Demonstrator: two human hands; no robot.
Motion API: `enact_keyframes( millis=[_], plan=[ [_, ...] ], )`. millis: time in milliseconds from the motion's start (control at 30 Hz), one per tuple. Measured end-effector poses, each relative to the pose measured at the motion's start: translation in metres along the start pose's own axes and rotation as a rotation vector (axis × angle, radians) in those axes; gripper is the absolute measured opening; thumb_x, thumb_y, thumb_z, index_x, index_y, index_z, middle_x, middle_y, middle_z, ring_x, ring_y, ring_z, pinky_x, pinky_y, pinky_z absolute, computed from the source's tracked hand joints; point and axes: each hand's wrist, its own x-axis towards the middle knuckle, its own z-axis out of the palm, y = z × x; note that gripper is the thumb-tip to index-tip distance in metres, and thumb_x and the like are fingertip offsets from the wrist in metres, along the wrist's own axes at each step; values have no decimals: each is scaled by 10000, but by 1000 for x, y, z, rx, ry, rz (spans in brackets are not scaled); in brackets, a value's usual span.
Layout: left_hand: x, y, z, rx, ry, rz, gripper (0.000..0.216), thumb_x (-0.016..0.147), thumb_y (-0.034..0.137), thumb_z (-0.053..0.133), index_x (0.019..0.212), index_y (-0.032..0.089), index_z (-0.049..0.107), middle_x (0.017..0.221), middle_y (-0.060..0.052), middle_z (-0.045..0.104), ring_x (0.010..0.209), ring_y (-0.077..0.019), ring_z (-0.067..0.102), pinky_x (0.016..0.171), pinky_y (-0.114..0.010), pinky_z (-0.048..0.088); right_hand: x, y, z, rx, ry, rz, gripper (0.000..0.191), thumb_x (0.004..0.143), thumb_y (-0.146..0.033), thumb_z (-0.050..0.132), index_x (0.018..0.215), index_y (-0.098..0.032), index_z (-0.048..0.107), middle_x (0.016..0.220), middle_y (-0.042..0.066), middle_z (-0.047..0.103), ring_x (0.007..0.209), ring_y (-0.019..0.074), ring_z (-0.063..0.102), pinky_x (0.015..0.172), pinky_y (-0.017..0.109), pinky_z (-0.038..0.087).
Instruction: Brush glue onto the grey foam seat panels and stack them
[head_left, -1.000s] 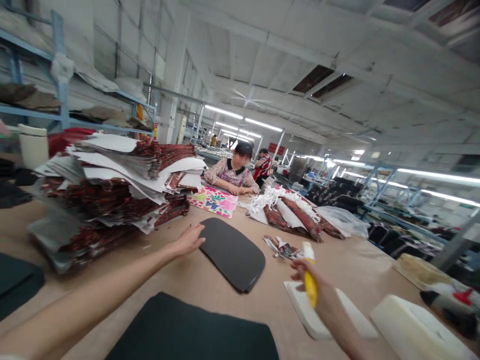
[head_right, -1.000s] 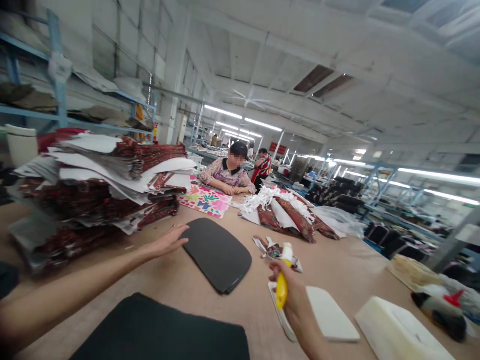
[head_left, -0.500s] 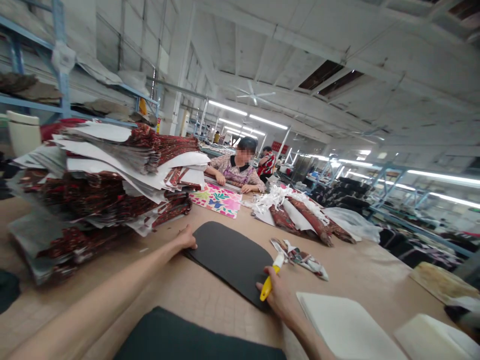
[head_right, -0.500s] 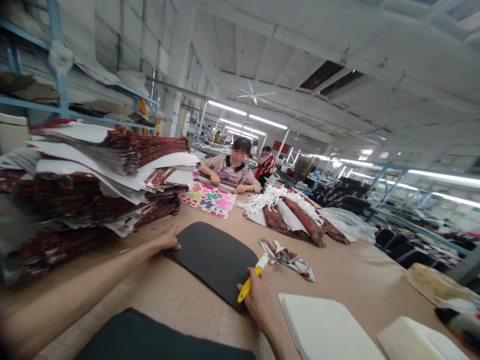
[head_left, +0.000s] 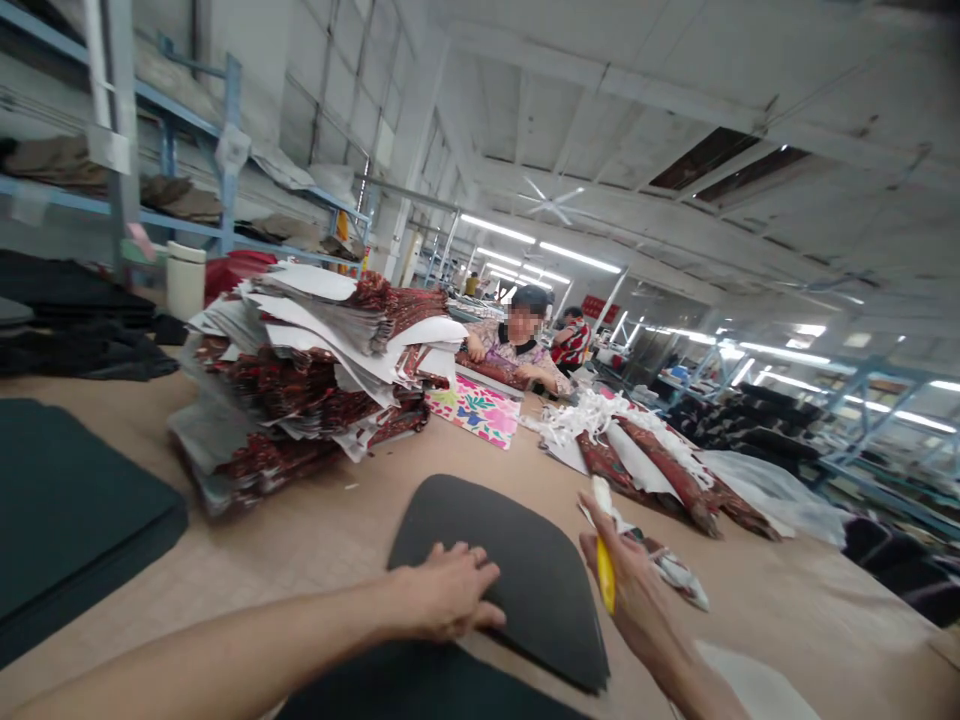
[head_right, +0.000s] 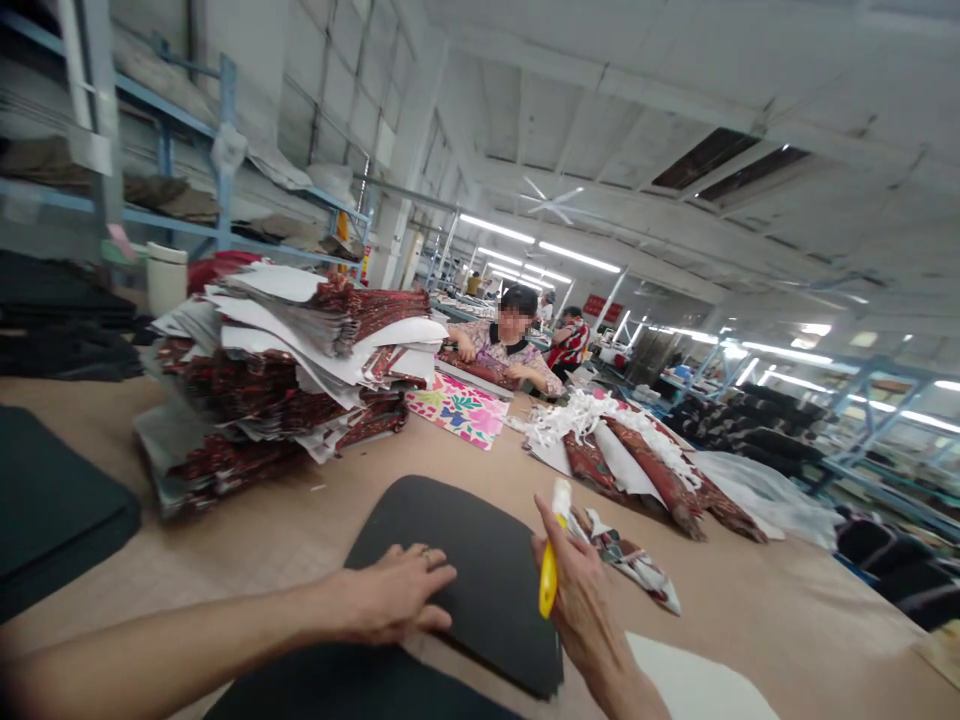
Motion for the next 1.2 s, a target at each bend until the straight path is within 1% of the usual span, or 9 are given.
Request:
enact_keyframes(
  millis=[67,133,233,333,467,700,833,1000,1200],
  plan=[
    [4,10,14,11,-66,1,654,796,585,431,1274,138,451,1348,-223,383,1235,-444,300,905,-691,241,22,-28,-10,2,-35,-97,436,825,-490,381,1145,-247,550,753,48,618,722,222,567,769,372,422],
    [4,11,27,37,-89,3,749,780,625,423,1325,114,381,1397,-234,287,1281,-457,174,921,-728,117,42,-51,-6,123,-93,-105,431,809,-521,413,1079,-236,590,756,44,620,701,206,556,762,356,417],
    [3,4,37,56,-69,22,713,796,562,463,1360,150,316,1427,-196,232,1308,-425,111,932,-729,30,64,-75,21,479,-236,-10,451,750,-569,492,933,-183,635,699,35,596,613,164,519,619,289,429],
    [7,0,38,64,-158,-22,578,840,386,473,1360,188,318,1436,-156,219,1321,-394,88,939,-730,27,75,-94,56,753,-460,-2,401,683,-524,606,859,-166,645,678,15,578,589,132,484,547,243,408],
    [17,0,38,48,-222,-78,480,881,283,381,1350,189,340,1442,-127,199,1327,-374,69,950,-726,34,80,-114,84,803,-684,-40,287,710,-438,614,792,-165,650,664,9,559,576,116,449,530,230,380],
    [26,-8,50,-35,-200,-68,468,880,294,376,1337,191,368,1437,-127,194,1319,-395,51,937,-745,28,80,-125,100,807,-914,-103,240,706,-395,629,805,-182,678,693,51,592,587,146,468,534,256,379],
    [31,-14,59,-85,-150,-50,441,883,284,372,1314,199,407,1419,-145,228,1307,-420,82,905,-771,27,82,-124,108,786,-957,-141,227,713,-394,621,811,-201,688,719,50,606,610,154,487,548,259,387],
    [32,-14,58,-83,-135,-55,419,906,300,337,1305,205,421,1410,-138,245,1305,-413,88,914,-770,23,93,-116,120,787,-891,-156,216,704,-381,623,783,-191,690,690,48,608,593,155,487,541,262,399],
    [30,-11,50,-145,-145,-91,412,926,278,273,1290,191,445,1414,-123,246,1307,-414,97,911,-773,32,115,-105,134,781,-807,-144,225,701,-402,614,742,-188,669,588,-16,520,524,103,427,509,228,361]
  ],
)
